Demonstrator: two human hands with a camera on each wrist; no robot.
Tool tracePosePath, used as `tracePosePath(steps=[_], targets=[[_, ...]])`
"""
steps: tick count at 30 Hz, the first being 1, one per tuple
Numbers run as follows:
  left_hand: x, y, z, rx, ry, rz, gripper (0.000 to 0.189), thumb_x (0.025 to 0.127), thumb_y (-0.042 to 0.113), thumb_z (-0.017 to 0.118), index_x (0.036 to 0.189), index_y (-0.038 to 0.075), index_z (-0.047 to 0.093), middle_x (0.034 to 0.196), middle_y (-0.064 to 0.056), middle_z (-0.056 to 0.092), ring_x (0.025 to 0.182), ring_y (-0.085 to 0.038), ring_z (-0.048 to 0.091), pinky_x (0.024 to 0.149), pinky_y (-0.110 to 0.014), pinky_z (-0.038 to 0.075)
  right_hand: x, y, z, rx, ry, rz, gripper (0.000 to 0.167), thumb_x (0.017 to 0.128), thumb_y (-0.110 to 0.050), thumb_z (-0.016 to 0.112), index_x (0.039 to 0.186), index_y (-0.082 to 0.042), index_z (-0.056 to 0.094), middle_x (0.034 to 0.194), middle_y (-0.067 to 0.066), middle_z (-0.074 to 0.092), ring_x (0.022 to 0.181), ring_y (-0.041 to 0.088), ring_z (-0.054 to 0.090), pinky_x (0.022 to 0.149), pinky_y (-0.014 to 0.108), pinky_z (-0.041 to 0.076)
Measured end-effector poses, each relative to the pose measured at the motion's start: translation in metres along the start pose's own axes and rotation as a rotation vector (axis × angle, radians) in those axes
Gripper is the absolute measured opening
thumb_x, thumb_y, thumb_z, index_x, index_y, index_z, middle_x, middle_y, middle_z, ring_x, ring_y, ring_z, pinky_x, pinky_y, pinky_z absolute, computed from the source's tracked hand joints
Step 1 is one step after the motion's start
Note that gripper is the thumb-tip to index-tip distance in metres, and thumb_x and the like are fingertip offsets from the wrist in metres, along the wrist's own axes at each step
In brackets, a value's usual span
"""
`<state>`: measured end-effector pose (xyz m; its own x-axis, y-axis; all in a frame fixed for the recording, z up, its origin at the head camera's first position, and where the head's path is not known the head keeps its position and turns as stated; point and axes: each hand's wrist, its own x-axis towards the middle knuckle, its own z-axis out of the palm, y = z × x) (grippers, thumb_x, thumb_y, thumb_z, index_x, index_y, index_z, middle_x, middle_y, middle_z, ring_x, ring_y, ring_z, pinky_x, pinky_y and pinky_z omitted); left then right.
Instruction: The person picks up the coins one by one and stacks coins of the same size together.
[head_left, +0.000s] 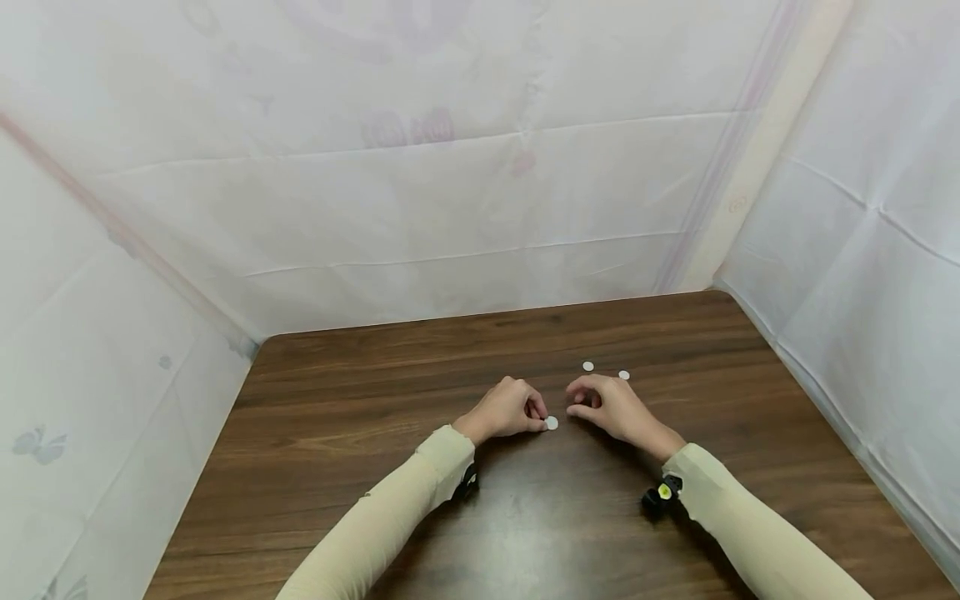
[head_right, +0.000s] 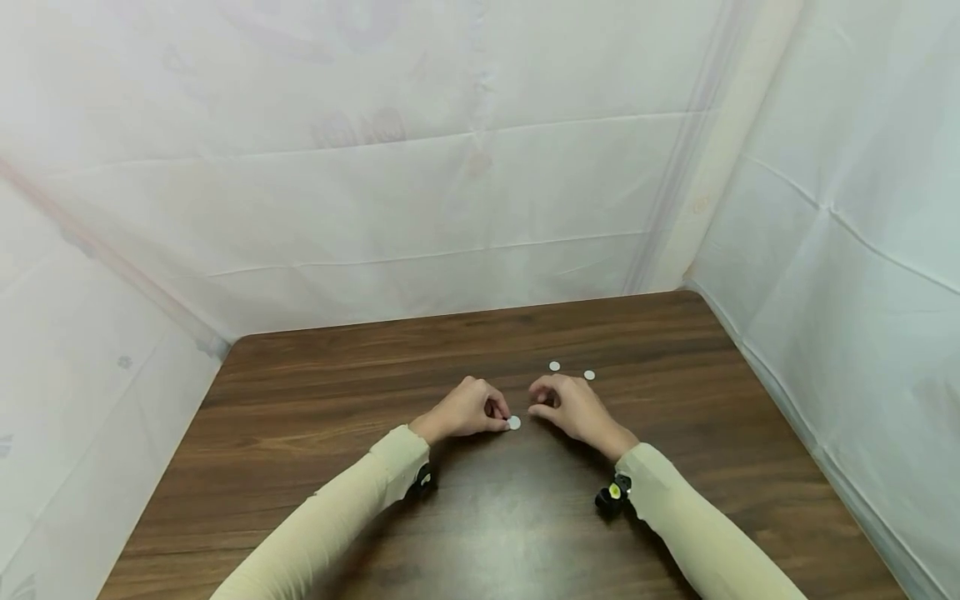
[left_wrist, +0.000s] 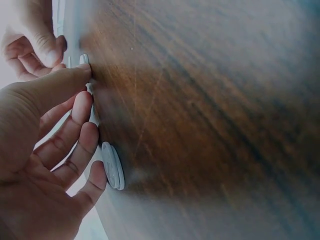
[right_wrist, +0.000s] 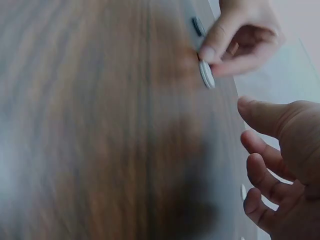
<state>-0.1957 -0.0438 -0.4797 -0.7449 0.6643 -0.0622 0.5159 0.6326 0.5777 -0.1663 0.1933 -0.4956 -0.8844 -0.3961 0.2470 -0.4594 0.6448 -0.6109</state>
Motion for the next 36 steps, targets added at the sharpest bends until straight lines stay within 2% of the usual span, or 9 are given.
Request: tracePosePath(steps=[7, 14, 21, 26, 36], targets=[[0.003, 0.001, -0.001, 0.012, 0.013, 0.011, 0.01, 0.087, 0.02, 0.085, 0.081, 0.02, 0.078, 0.073, 0.017, 0.068, 0.066, 0.004, 0.06, 0.064, -0.018, 0.049, -0.001, 0.019, -0.024, -0.075, 0.074, -0.002, 0.029, 0.088, -0.014, 0.083, 0.114, -0.008, 0.075, 0.1, 0.003, 0.069, 0.067, 0.005, 0.051, 0.06, 0.027, 0.046], [0.004, 0.002, -0.001, 0.022, 0.02, 0.024, 0.007, 0.087, 0.019, 0.084, 0.083, 0.019, 0.079, 0.074, 0.017, 0.068, 0.066, 0.005, 0.06, 0.064, -0.017, 0.049, -0.002, 0.037, -0.041, -0.161, 0.109, 0.028, 0.033, 0.087, -0.015, 0.084, 0.118, -0.007, 0.075, 0.094, 0.004, 0.064, 0.067, 0.008, 0.049, 0.06, 0.028, 0.044], [0.003, 0.002, -0.002, 0.014, 0.019, 0.008, 0.006, 0.087, 0.018, 0.084, 0.084, 0.018, 0.08, 0.074, 0.016, 0.069, 0.067, 0.004, 0.06, 0.065, -0.017, 0.05, -0.001, 0.046, -0.051, -0.195, 0.085, 0.07, 0.039, 0.089, -0.015, 0.082, 0.125, -0.005, 0.072, 0.101, 0.009, 0.065, 0.072, 0.013, 0.055, 0.061, 0.03, 0.045], [0.005, 0.001, -0.001, 0.016, 0.026, 0.023, 0.006, 0.088, 0.019, 0.084, 0.084, 0.018, 0.08, 0.075, 0.016, 0.069, 0.067, 0.004, 0.06, 0.064, -0.017, 0.05, 0.0, 0.053, -0.056, -0.207, 0.073, 0.108, 0.039, 0.091, -0.016, 0.08, 0.127, -0.004, 0.071, 0.106, 0.01, 0.065, 0.079, 0.019, 0.061, 0.064, 0.034, 0.048], [0.007, 0.002, -0.001, 0.011, 0.028, 0.033, 0.006, 0.088, 0.02, 0.084, 0.084, 0.019, 0.079, 0.075, 0.016, 0.069, 0.067, 0.004, 0.06, 0.064, -0.017, 0.05, -0.003, 0.065, -0.062, -0.232, 0.058, 0.161, 0.032, 0.095, -0.019, 0.076, 0.123, -0.002, 0.073, 0.107, 0.012, 0.064, 0.084, 0.023, 0.063, 0.065, 0.039, 0.051]])
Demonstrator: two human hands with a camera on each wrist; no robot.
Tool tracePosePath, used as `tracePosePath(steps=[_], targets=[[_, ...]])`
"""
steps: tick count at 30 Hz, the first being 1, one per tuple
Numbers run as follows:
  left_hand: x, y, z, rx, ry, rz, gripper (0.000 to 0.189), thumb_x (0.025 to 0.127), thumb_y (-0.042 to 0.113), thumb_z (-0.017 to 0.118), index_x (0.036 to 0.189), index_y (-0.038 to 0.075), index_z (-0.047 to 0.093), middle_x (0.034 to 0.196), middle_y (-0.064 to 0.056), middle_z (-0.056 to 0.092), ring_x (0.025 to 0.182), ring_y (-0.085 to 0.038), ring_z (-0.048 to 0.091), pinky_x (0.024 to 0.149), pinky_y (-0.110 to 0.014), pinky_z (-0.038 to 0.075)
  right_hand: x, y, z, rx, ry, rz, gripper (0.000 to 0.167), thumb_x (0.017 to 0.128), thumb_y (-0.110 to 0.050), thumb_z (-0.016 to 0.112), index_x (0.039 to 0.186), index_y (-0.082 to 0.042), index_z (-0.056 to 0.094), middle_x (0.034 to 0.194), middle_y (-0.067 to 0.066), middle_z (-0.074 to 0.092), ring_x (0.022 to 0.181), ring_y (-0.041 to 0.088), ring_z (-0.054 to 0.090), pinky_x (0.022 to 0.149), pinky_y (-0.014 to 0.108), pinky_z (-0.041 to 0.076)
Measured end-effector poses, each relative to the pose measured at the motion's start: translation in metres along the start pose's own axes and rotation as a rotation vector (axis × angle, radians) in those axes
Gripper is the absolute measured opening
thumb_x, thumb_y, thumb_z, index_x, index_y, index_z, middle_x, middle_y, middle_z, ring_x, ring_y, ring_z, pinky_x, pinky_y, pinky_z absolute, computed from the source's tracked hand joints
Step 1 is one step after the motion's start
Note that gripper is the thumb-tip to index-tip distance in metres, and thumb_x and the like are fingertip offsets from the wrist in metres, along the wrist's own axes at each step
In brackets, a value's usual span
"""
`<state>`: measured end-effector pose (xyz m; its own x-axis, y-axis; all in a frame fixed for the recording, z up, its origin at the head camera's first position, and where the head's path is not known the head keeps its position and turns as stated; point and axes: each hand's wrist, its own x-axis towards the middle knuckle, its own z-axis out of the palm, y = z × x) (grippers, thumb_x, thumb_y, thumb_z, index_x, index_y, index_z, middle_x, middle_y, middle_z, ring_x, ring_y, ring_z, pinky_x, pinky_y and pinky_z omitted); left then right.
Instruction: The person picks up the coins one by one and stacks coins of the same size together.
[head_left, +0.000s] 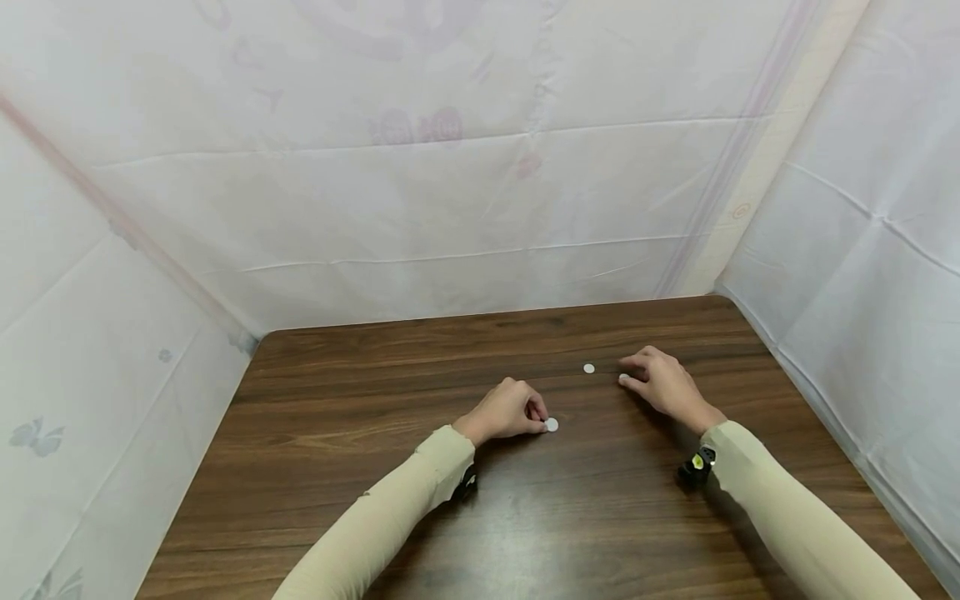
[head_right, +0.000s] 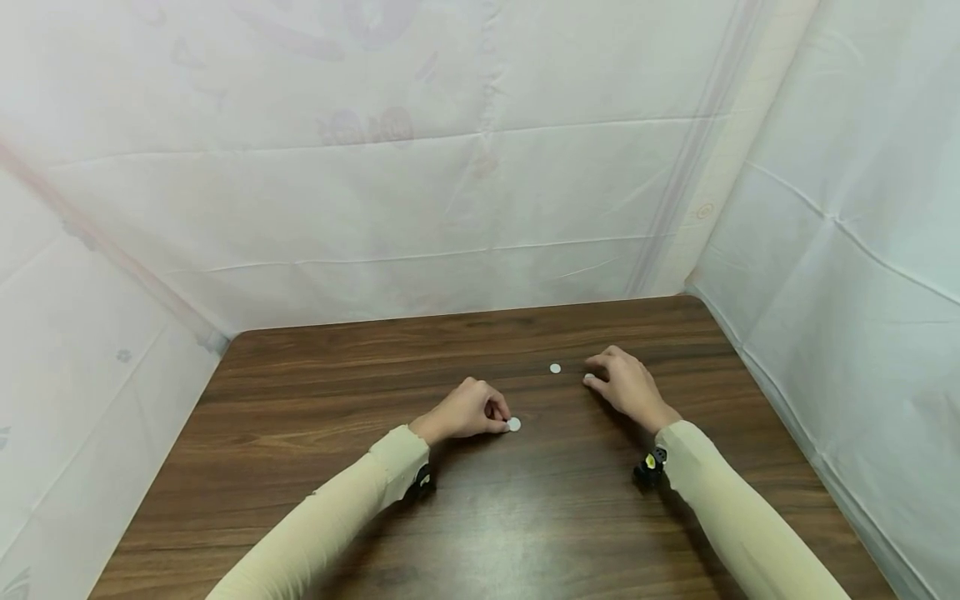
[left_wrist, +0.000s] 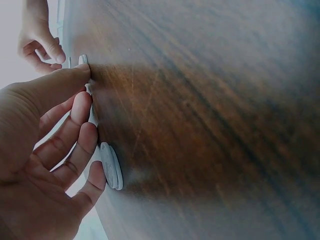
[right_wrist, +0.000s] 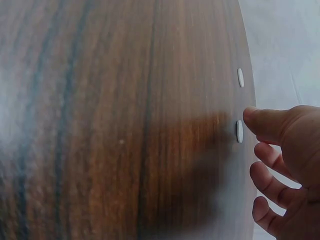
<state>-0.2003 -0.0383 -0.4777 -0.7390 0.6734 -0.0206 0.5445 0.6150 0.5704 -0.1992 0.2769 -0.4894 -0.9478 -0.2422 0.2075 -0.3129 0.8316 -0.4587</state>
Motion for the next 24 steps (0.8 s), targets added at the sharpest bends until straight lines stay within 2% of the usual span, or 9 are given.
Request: tracePosePath(steps=[5, 12, 24], targets=[[-0.0001, 0.0003, 0.0002, -0.002, -0.002, -0.005, 0.007, 0.088, 0.02, 0.084, 0.083, 0.019, 0.079, 0.074, 0.018, 0.067, 0.067, 0.004, 0.06, 0.064, -0.017, 0.049, -0.0002, 0.0034, -0.0004, -0.006, -0.004, 0.006, 0.028, 0.096, -0.02, 0.076, 0.118, -0.002, 0.075, 0.109, 0.012, 0.065, 0.088, 0.026, 0.065, 0.068, 0.043, 0.054], [-0.001, 0.0009, -0.0004, -0.005, -0.001, -0.005, 0.007, 0.088, 0.019, 0.084, 0.083, 0.019, 0.079, 0.074, 0.017, 0.067, 0.067, 0.004, 0.06, 0.064, -0.017, 0.049, 0.0008, 0.0059, 0.0009, -0.018, -0.018, 0.027, 0.023, 0.096, -0.022, 0.075, 0.11, -0.004, 0.077, 0.105, 0.01, 0.065, 0.078, 0.02, 0.059, 0.064, 0.038, 0.048], [-0.0008, 0.0009, -0.0004, -0.02, -0.003, -0.004, 0.006, 0.087, 0.018, 0.084, 0.084, 0.016, 0.08, 0.073, 0.017, 0.068, 0.066, 0.004, 0.06, 0.063, -0.018, 0.049, 0.0012, 0.0061, 0.003, -0.019, -0.005, 0.027, 0.016, 0.095, -0.022, 0.076, 0.101, -0.008, 0.079, 0.097, 0.006, 0.066, 0.074, 0.017, 0.056, 0.063, 0.036, 0.046]])
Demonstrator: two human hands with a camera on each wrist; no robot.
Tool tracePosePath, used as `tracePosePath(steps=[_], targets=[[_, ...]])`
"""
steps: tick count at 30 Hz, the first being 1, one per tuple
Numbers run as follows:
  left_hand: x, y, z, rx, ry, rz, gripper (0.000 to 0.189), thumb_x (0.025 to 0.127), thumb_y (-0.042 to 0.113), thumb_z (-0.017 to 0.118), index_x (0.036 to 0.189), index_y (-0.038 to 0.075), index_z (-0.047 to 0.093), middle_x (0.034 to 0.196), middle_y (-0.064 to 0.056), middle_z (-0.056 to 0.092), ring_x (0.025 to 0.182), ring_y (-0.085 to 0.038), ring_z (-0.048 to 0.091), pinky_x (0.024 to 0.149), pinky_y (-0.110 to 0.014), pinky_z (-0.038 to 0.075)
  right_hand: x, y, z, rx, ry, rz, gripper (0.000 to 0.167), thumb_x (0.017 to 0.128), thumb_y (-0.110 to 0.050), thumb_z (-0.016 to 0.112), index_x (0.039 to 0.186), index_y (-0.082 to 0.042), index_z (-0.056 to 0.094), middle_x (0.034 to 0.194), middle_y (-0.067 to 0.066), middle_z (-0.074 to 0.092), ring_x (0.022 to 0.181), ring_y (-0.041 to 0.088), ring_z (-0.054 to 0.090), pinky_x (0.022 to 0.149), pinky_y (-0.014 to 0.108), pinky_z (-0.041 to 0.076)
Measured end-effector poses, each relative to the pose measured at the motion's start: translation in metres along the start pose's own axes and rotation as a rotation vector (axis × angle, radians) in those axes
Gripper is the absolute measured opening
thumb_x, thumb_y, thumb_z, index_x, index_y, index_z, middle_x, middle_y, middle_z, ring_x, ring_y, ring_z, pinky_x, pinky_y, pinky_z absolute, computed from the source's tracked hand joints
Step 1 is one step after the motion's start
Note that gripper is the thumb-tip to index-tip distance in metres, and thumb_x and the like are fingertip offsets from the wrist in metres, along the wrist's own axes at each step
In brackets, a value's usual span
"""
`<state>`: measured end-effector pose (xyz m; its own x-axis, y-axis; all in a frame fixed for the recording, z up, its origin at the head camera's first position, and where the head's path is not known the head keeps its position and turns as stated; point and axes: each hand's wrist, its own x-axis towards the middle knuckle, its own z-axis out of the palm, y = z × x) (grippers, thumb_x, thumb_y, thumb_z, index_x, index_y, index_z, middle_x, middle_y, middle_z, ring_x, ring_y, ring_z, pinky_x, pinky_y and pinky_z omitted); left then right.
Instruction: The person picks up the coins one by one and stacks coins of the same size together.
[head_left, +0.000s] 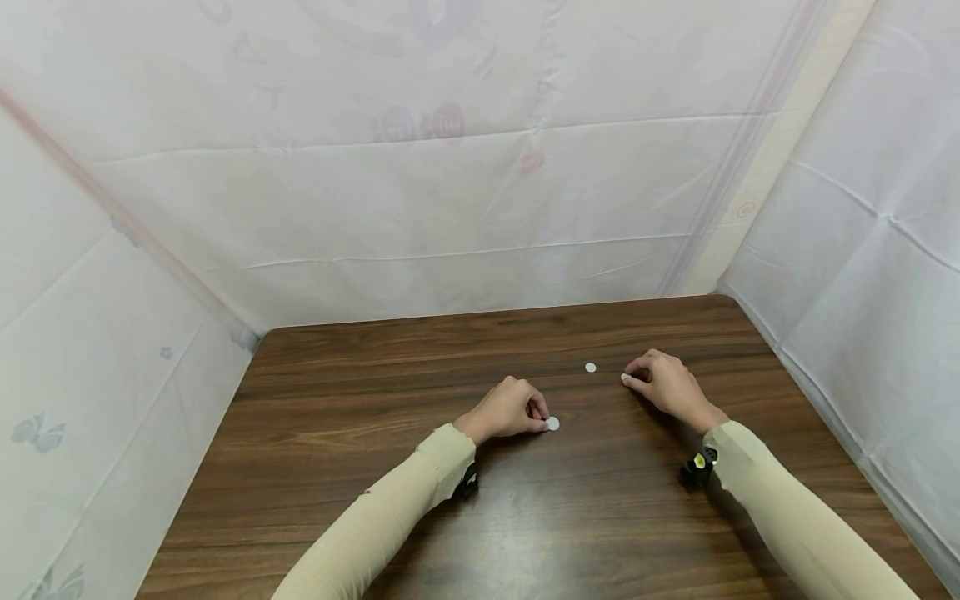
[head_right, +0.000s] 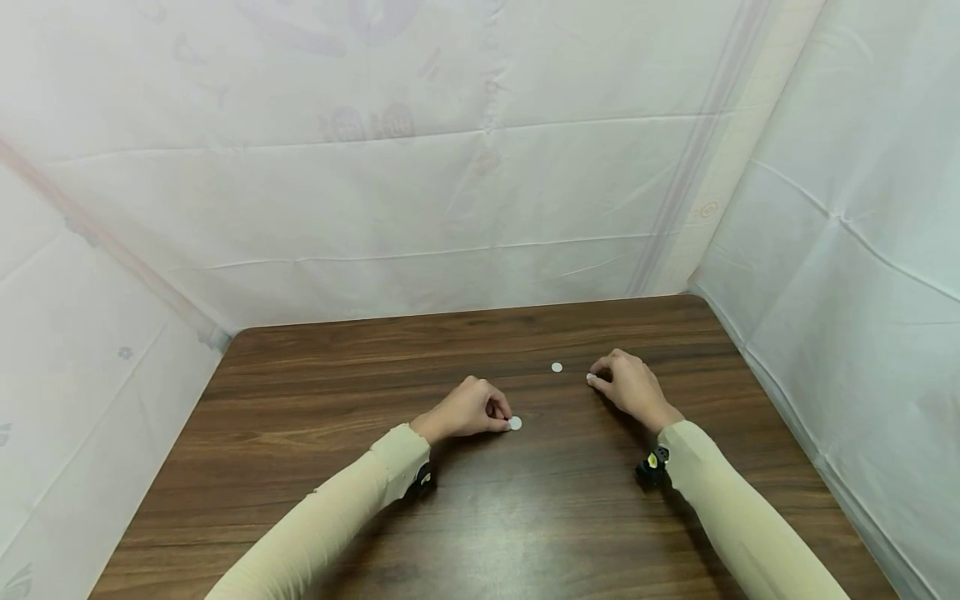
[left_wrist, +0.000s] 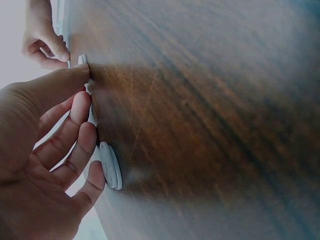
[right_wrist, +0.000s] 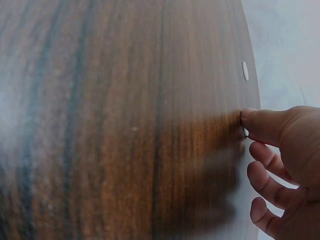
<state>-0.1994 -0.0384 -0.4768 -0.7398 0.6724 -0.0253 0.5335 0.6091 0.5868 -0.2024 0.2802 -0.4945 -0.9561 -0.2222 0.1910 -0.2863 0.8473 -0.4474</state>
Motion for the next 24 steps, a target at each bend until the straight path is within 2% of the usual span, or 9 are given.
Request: tracePosePath(steps=[16, 24], targets=[[0.0002, 0.0005, -0.0005, 0.012, 0.008, 0.001, 0.006, 0.087, 0.019, 0.085, 0.083, 0.018, 0.08, 0.074, 0.016, 0.068, 0.066, 0.004, 0.06, 0.064, -0.017, 0.049, 0.0001, -0.0005, 0.0014, 0.002, 0.008, -0.013, 0.013, 0.095, -0.02, 0.076, 0.099, -0.007, 0.078, 0.092, 0.005, 0.068, 0.074, 0.017, 0.059, 0.066, 0.039, 0.049], [0.0003, -0.0006, 0.0004, 0.017, 0.006, -0.002, 0.008, 0.087, 0.02, 0.085, 0.082, 0.019, 0.079, 0.073, 0.016, 0.068, 0.066, 0.004, 0.06, 0.064, -0.017, 0.049, -0.0006, 0.0001, 0.0046, 0.036, 0.016, -0.019, 0.012, 0.094, -0.019, 0.077, 0.095, -0.007, 0.077, 0.089, 0.003, 0.068, 0.071, 0.014, 0.058, 0.066, 0.036, 0.048]])
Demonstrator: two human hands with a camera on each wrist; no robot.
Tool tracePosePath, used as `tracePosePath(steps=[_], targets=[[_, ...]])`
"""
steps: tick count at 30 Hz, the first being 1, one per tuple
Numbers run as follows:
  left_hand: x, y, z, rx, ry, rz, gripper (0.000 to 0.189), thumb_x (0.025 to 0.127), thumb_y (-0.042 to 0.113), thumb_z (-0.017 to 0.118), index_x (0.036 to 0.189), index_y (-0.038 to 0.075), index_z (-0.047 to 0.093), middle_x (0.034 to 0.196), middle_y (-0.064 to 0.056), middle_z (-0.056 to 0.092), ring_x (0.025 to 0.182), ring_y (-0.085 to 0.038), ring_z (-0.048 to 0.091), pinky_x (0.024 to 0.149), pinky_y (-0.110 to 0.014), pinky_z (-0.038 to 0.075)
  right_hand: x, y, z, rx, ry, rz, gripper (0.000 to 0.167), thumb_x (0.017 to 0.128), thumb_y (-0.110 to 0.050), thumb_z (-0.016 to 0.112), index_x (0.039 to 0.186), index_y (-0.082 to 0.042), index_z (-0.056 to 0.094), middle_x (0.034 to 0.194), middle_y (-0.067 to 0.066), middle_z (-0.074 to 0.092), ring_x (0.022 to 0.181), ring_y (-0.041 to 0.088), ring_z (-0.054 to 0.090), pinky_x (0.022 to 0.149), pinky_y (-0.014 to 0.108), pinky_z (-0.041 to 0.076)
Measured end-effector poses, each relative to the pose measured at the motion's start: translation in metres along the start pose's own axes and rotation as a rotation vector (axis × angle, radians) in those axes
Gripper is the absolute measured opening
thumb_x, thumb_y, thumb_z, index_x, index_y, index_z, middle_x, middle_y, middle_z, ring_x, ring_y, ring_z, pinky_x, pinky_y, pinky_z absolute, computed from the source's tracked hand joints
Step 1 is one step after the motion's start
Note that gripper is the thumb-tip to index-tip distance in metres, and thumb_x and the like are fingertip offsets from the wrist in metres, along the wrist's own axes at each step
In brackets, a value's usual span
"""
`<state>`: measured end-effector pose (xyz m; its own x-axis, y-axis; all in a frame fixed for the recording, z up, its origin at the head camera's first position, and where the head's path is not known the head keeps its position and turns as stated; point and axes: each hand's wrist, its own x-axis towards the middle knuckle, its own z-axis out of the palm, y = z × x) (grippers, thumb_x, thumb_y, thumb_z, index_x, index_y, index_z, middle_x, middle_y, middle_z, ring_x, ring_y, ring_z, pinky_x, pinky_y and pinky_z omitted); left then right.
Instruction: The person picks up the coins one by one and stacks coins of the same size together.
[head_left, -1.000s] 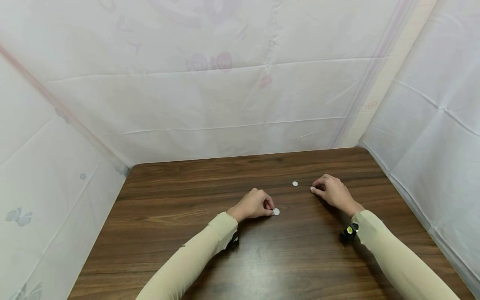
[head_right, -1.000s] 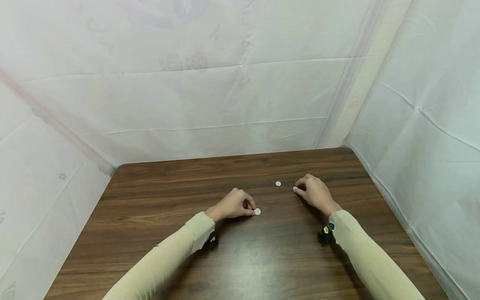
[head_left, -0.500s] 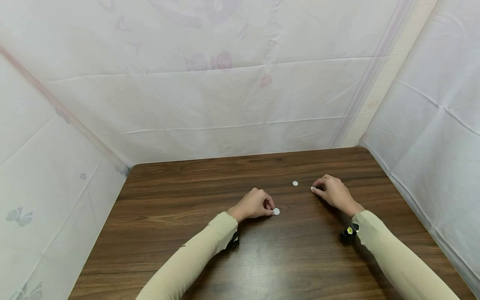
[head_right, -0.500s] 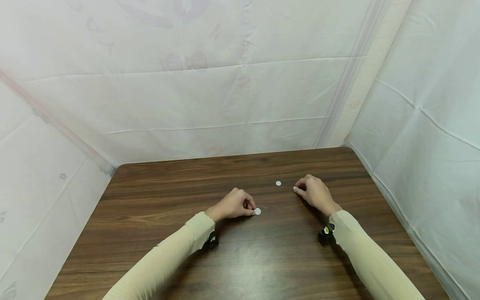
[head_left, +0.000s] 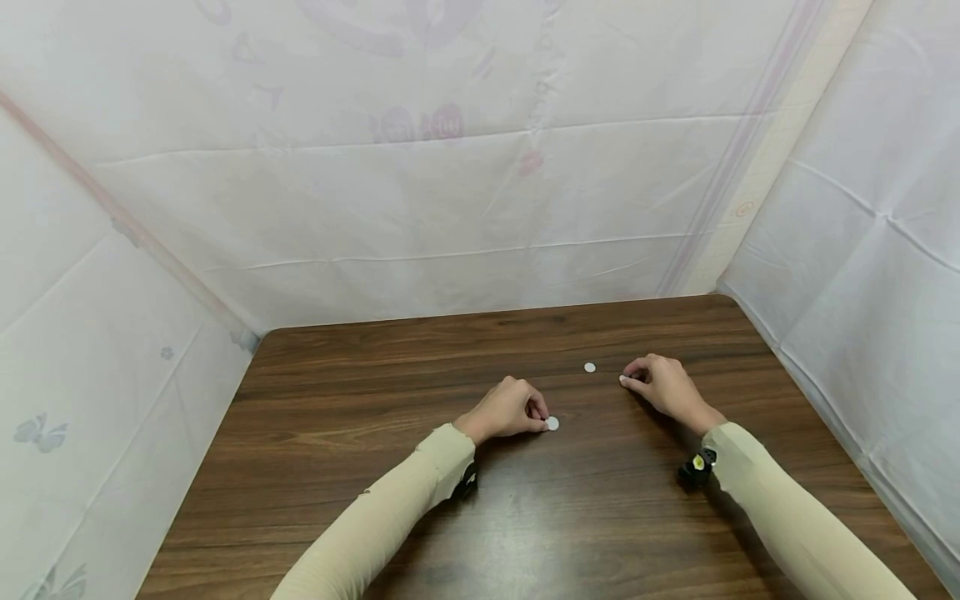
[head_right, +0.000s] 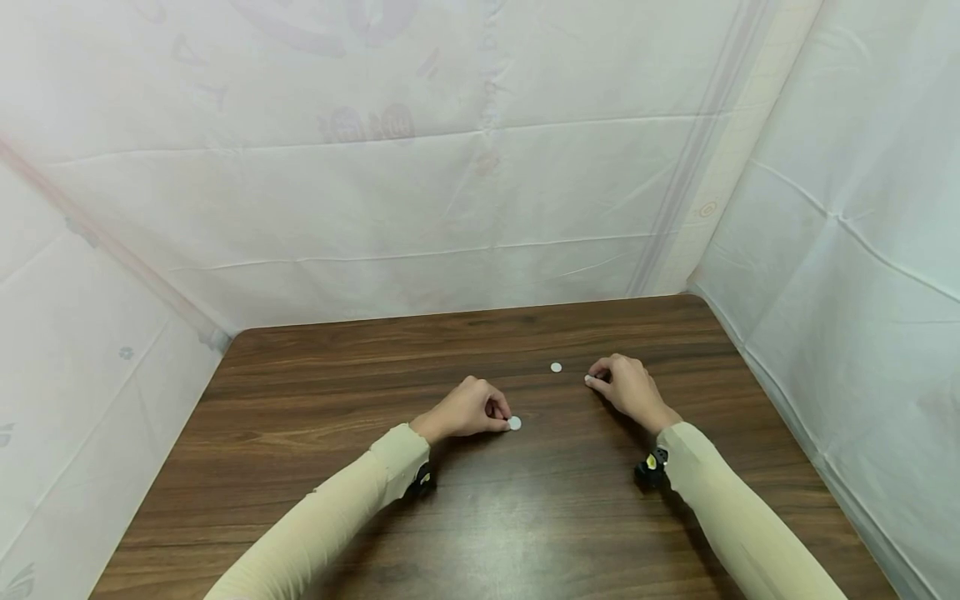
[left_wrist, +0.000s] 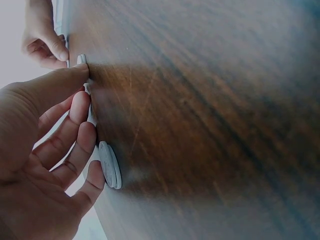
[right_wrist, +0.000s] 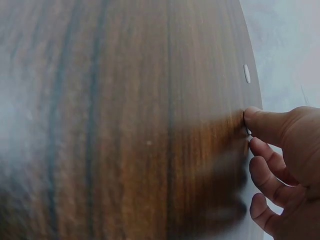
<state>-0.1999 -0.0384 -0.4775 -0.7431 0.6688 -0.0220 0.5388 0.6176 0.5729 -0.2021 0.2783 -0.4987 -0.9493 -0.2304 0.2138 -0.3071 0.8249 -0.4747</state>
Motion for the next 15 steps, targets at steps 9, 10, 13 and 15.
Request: tracePosePath(steps=[9, 10, 13, 15], targets=[[-0.0006, 0.0014, -0.0009, -0.001, -0.002, 0.002, 0.006, 0.087, 0.018, 0.085, 0.084, 0.017, 0.08, 0.074, 0.015, 0.069, 0.066, 0.004, 0.06, 0.064, -0.017, 0.049, -0.0029, -0.0034, 0.0043, 0.044, 0.012, 0.01, 0.009, 0.091, -0.018, 0.08, 0.09, -0.009, 0.077, 0.084, -0.001, 0.068, 0.07, 0.012, 0.058, 0.067, 0.035, 0.049], [-0.0006, 0.0014, -0.0007, -0.001, -0.002, 0.003, 0.006, 0.087, 0.019, 0.085, 0.084, 0.017, 0.08, 0.075, 0.015, 0.069, 0.066, 0.004, 0.06, 0.064, -0.017, 0.049, -0.0032, -0.0042, 0.0049, 0.045, 0.009, 0.007, 0.009, 0.091, -0.018, 0.08, 0.09, -0.01, 0.077, 0.084, -0.001, 0.068, 0.07, 0.012, 0.057, 0.067, 0.035, 0.048], [-0.0006, 0.001, -0.0006, -0.005, -0.002, 0.007, 0.005, 0.087, 0.018, 0.084, 0.084, 0.017, 0.08, 0.075, 0.015, 0.069, 0.067, 0.004, 0.06, 0.065, -0.017, 0.05, -0.0044, -0.0069, 0.0075, 0.046, 0.002, 0.001, 0.01, 0.091, -0.019, 0.08, 0.09, -0.011, 0.077, 0.083, -0.002, 0.068, 0.07, 0.011, 0.056, 0.066, 0.034, 0.048], [-0.0006, 0.0009, -0.0005, -0.008, -0.001, 0.01, 0.005, 0.087, 0.018, 0.085, 0.084, 0.017, 0.08, 0.075, 0.014, 0.07, 0.067, 0.004, 0.06, 0.065, -0.017, 0.05, -0.0052, -0.0086, 0.0094, 0.047, 0.001, -0.004, 0.009, 0.091, -0.02, 0.081, 0.089, -0.011, 0.077, 0.083, -0.003, 0.067, 0.069, 0.01, 0.056, 0.066, 0.034, 0.048]])
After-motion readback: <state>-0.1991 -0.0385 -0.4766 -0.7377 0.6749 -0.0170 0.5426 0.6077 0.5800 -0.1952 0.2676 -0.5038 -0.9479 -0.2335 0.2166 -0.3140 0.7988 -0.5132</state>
